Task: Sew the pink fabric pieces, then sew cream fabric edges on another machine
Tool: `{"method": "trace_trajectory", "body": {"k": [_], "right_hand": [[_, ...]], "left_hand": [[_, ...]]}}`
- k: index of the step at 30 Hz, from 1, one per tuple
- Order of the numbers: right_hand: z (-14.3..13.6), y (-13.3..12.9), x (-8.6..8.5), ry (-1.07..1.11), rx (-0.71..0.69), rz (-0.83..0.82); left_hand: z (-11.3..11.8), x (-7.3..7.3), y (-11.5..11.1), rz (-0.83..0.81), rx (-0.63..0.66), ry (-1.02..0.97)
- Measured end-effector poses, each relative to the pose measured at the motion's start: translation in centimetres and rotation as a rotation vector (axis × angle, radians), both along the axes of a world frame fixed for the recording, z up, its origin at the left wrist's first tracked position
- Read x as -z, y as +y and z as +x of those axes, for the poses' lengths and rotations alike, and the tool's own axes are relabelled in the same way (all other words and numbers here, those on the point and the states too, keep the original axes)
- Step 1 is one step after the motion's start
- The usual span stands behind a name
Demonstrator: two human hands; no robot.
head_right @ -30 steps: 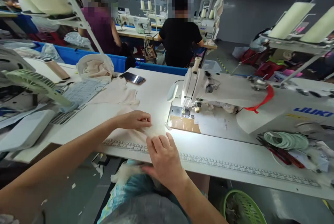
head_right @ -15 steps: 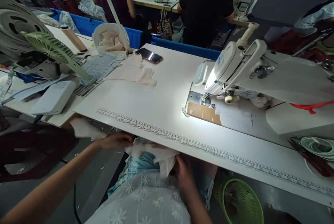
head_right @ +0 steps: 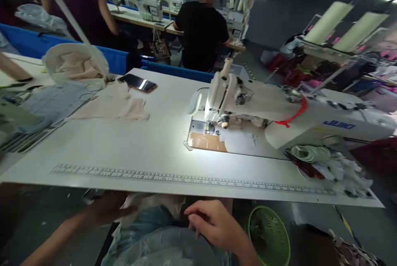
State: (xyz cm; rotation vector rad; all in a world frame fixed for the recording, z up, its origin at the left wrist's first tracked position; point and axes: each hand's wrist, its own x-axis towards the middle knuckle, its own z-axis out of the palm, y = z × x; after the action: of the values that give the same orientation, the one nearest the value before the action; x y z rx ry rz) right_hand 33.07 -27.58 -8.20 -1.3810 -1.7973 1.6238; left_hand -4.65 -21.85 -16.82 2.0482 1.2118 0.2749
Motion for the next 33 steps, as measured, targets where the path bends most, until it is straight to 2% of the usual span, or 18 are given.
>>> {"method": "trace_trajectory", "body": {"k": [1, 2, 4, 5, 6, 7, 8, 10, 13, 15, 18, 20, 22, 29, 33], "right_hand": [[1.2, 0.8, -2.1, -0.005, 0.054, 0.041], [2.4, 2.0, -3.8, -0.064, 0.152, 0.149], [5.1, 5.2, -5.7, -0.355, 0.407, 0.508], [6.4, 7.0, -6.1, -0.536, 0.495, 0.656], [7.5, 9.0, -6.1, -0.695, 0.549, 0.757], [8.4, 10.9, -5.9, -0.747, 0.572, 0.786], [9.2, 12.6, -5.6, -0.782, 0.583, 0.801], [10.0, 15.2, -5.0, -0.836, 0.594, 0.805], [10.4, 16.7, -4.3, -0.915, 0.589, 0.800], [10.5, 16.6, -4.0, -0.959, 0.572, 0.797], [10.6, 15.9, -3.7, -1.011, 0.545, 0.795], [10.6, 15.7, -3.6, -1.037, 0.534, 0.791], [10.6, 15.6, -3.7, -1.059, 0.526, 0.787], [10.5, 15.2, -4.0, -1.150, 0.521, 0.736], [10.2, 15.1, -3.9, -1.214, 0.531, 0.714]], "left_hand": [[1.1, -1.9, -0.2, -0.084, 0.112, -0.025], [2.5, -4.2, -0.3, -0.181, 0.269, -0.068], [6.3, -9.2, -0.1, -0.203, 0.512, -0.197], [8.6, -11.6, 0.3, -0.193, 0.621, -0.261], [11.0, -13.6, 1.0, -0.161, 0.664, -0.318], [13.6, -15.0, 1.9, -0.130, 0.684, -0.357], [16.2, -15.9, 3.1, -0.053, 0.649, -0.390], [21.2, -15.9, 6.1, 0.204, 0.502, -0.437], [27.8, -13.8, 10.9, 0.494, 0.318, -0.362], [31.0, -12.5, 13.4, 0.559, 0.204, -0.263], [33.8, -11.8, 15.6, 0.541, 0.015, -0.108], [34.7, -11.9, 16.2, 0.519, -0.107, -0.036], [35.1, -12.2, 16.4, 0.516, -0.153, -0.024], [35.0, -12.5, 15.4, 0.611, -0.013, -0.189], [32.8, -12.4, 13.8, 0.561, 0.011, -0.232]]}}
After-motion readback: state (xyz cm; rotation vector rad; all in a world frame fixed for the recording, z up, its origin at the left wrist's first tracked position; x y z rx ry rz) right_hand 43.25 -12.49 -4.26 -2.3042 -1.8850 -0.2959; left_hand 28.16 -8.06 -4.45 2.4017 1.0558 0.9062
